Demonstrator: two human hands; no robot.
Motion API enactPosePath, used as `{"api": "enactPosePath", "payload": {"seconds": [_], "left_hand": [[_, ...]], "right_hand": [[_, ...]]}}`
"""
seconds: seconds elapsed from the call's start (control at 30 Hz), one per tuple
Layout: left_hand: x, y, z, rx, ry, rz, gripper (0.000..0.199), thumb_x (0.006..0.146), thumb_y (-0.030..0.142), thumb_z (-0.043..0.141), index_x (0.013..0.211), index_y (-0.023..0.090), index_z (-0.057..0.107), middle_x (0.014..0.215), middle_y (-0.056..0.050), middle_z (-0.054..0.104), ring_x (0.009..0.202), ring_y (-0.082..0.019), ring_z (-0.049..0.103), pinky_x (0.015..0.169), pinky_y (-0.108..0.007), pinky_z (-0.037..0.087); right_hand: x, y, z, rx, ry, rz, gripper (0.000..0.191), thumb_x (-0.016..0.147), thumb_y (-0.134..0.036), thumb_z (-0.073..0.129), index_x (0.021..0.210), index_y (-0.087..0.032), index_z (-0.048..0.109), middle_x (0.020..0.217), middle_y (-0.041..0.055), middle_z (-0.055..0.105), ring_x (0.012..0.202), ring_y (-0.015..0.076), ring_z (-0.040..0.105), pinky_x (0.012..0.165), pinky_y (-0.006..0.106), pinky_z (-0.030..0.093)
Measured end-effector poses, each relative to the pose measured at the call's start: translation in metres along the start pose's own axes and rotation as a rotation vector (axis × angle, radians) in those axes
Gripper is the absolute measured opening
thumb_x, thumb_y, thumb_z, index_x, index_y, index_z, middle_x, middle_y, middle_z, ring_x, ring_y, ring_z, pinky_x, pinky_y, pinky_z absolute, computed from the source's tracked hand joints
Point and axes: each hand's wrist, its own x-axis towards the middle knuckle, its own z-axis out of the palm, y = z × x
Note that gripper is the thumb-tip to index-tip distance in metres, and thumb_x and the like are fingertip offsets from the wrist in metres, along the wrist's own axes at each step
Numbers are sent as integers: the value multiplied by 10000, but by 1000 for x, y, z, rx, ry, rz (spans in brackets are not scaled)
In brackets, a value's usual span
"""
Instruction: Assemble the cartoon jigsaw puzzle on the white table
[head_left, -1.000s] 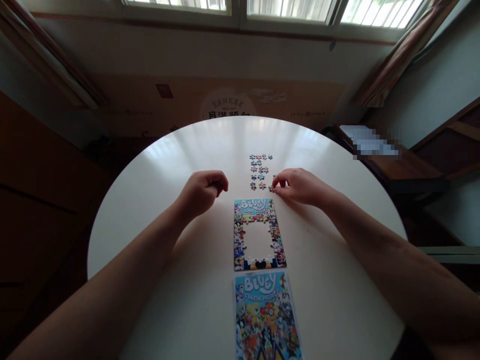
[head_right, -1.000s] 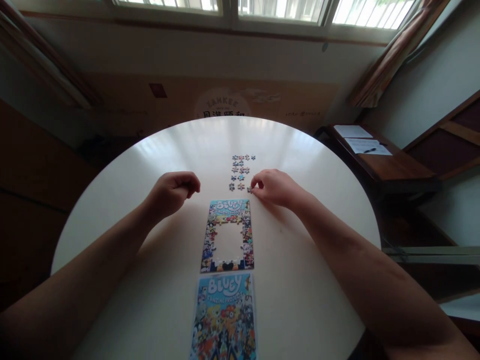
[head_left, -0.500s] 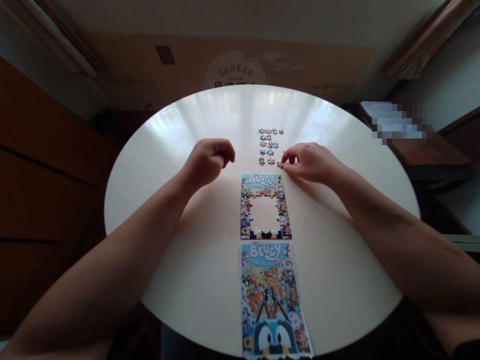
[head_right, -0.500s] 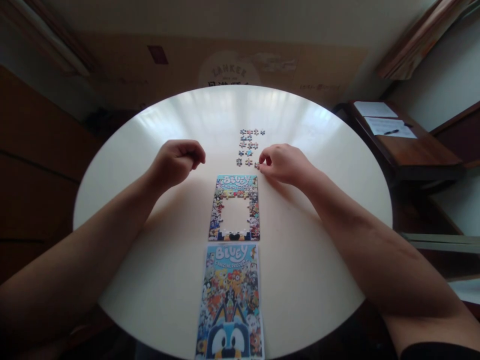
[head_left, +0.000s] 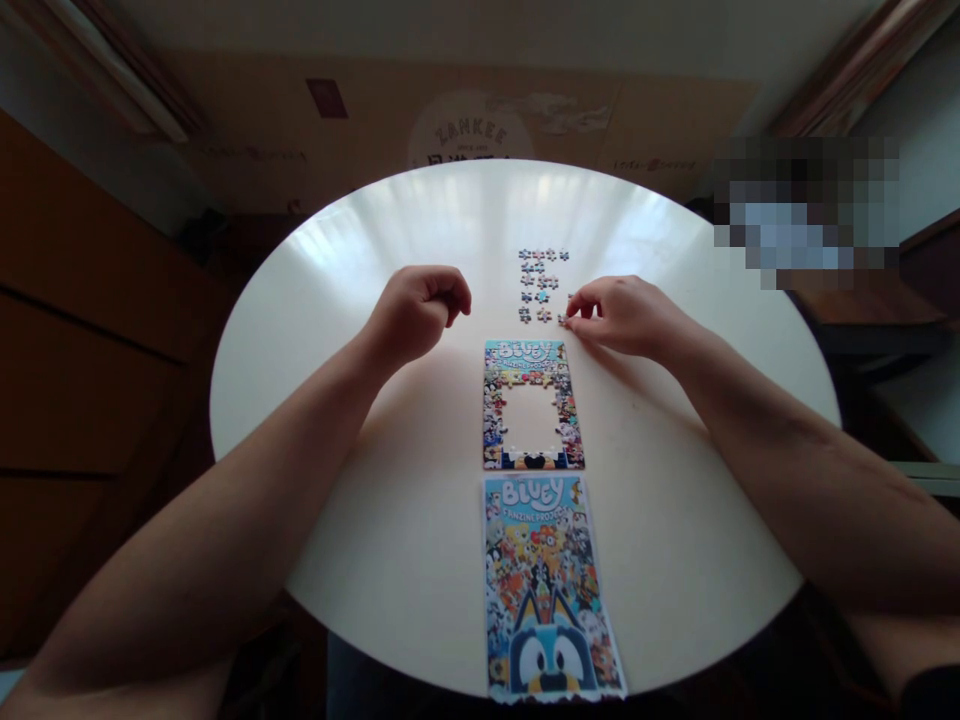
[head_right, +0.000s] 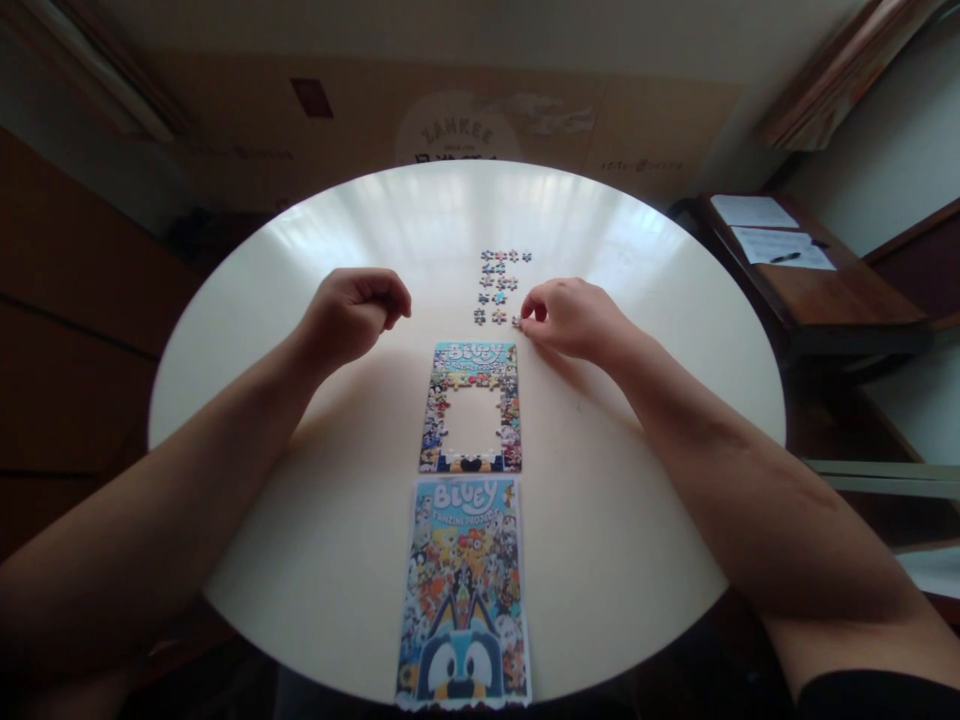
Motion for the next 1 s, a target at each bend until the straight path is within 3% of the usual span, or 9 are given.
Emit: {"api": "enactPosePath", "payload": {"seconds": [0.73,1.0], "left_hand": [[-3,-2,-6,87,-40,-6,235,629,120,419,605,170,647,496,14,521,489,-109,451,473,-238,338],[-3,-2,-5,64,-50,-8,257,608,94,408,614,165,655,506,14,530,494,-109,457,476,-237,342]], "right_hand": [[5,-1,1,92,-25,8,147,851,-299,651,893,-229,772,885,46,727,794,185,620,697,343,439],[5,0,2,63,-35,-4,168,852,-312,635,894,-222,771,887,50,729,805,196,626,695,355,440]]}}
